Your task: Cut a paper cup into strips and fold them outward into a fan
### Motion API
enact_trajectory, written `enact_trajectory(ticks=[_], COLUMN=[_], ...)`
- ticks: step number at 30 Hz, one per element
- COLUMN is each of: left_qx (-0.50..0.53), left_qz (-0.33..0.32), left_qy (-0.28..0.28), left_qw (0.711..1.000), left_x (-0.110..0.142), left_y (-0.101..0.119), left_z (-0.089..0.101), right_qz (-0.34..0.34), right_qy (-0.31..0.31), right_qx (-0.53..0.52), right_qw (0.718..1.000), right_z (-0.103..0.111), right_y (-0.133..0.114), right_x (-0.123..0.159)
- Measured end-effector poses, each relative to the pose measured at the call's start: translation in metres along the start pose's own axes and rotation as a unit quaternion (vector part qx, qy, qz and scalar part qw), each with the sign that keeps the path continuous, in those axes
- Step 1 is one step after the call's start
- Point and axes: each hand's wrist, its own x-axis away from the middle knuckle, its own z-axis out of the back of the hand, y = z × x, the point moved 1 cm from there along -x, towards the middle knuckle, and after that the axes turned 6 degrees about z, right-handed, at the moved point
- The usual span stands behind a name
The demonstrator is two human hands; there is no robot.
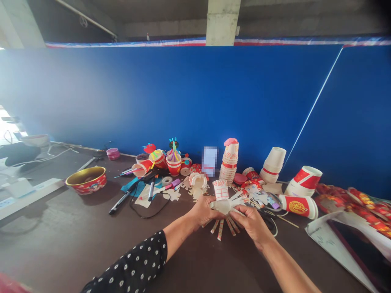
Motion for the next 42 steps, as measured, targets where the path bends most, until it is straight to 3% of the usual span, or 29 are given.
enact_trajectory(ticks=[10,17,26,38,42], left_qx=[0.01,0.079,0.112,0.082,0.054], left_qz=[-0.011,-0.01,-0.001,0.026,0.03], left_qy=[0.042,0.054,0.069,-0.016,0.006], left_qw=[0.999,0.995,0.991,0.996,0.998], left_x=[-0.003,0.001,-0.003,-0.004,-0.006], left_y=[-0.005,-0.002,-0.008,-0.006,-0.007], left_z=[-0.004,-0.01,-0.011,0.003,0.008], right_qz=[0.001,-0.02,0.013,-0.018,-0.035], right_qy=[0.022,0.047,0.099,0.057,0.045], right_qx=[0.007,-0.006,-0.008,-0.074,-0.091], right_qw=[1.0,0.999,0.995,0.995,0.994], right_z=[-0.003,-0.008,-0.017,-0.011,-0.01], right_y=[-0.006,-0.003,0.013,0.004,0.004], right_x=[0.001,0.001,-0.002,0.0,0.0])
